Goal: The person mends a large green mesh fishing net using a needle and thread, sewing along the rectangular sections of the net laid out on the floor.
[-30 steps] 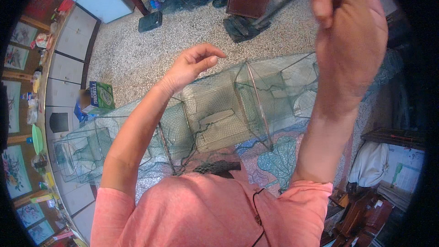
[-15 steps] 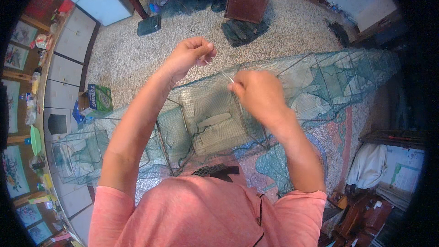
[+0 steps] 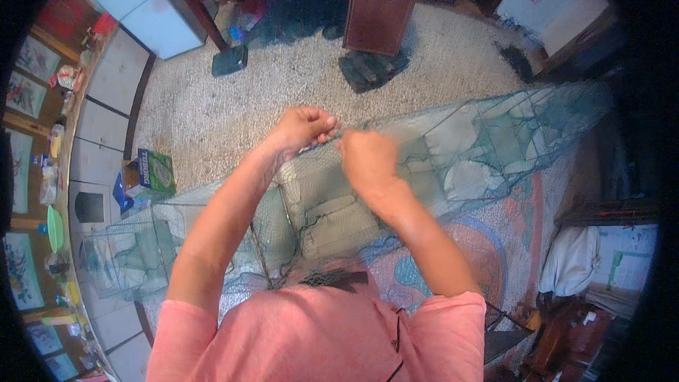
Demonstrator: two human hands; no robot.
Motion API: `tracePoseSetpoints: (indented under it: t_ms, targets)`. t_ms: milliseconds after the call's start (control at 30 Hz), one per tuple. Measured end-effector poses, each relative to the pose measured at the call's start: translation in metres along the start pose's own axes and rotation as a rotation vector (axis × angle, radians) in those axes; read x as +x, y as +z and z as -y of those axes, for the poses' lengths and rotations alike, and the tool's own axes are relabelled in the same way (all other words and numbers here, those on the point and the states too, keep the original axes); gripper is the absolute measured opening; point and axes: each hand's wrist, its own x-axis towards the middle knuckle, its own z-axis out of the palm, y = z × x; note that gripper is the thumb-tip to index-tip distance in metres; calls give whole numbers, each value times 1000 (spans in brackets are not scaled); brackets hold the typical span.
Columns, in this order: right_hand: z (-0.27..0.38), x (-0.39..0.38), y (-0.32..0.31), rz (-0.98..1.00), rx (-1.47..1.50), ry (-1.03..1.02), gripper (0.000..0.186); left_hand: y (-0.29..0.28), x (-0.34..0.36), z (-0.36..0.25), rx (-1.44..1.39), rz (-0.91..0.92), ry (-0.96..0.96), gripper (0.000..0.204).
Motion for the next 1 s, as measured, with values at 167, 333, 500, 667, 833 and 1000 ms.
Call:
tracePoseSetpoints:
  t_ms: [167, 333, 500, 667, 833, 1000]
  targets:
    - [5, -8, -6, -94, 33, -47, 12, 1, 4, 7, 69, -76, 133, 19]
    - [13, 20, 7, -315, 91, -190, 22, 1, 8, 5, 49, -292, 492, 20]
    - [0, 27, -2, -34, 295, -23, 23, 7, -8, -10, -171, -247, 394, 13]
    - [-7, 28, -7, -49, 393, -34, 18, 1, -8, -11, -304, -182, 241, 10]
    - [27, 45, -67, -333, 773, -241, 16, 11, -17, -15, -154, -68, 306, 18]
    - [18, 51, -145, -541, 1267, -178, 8, 13, -25, -24, 238, 224, 326, 17]
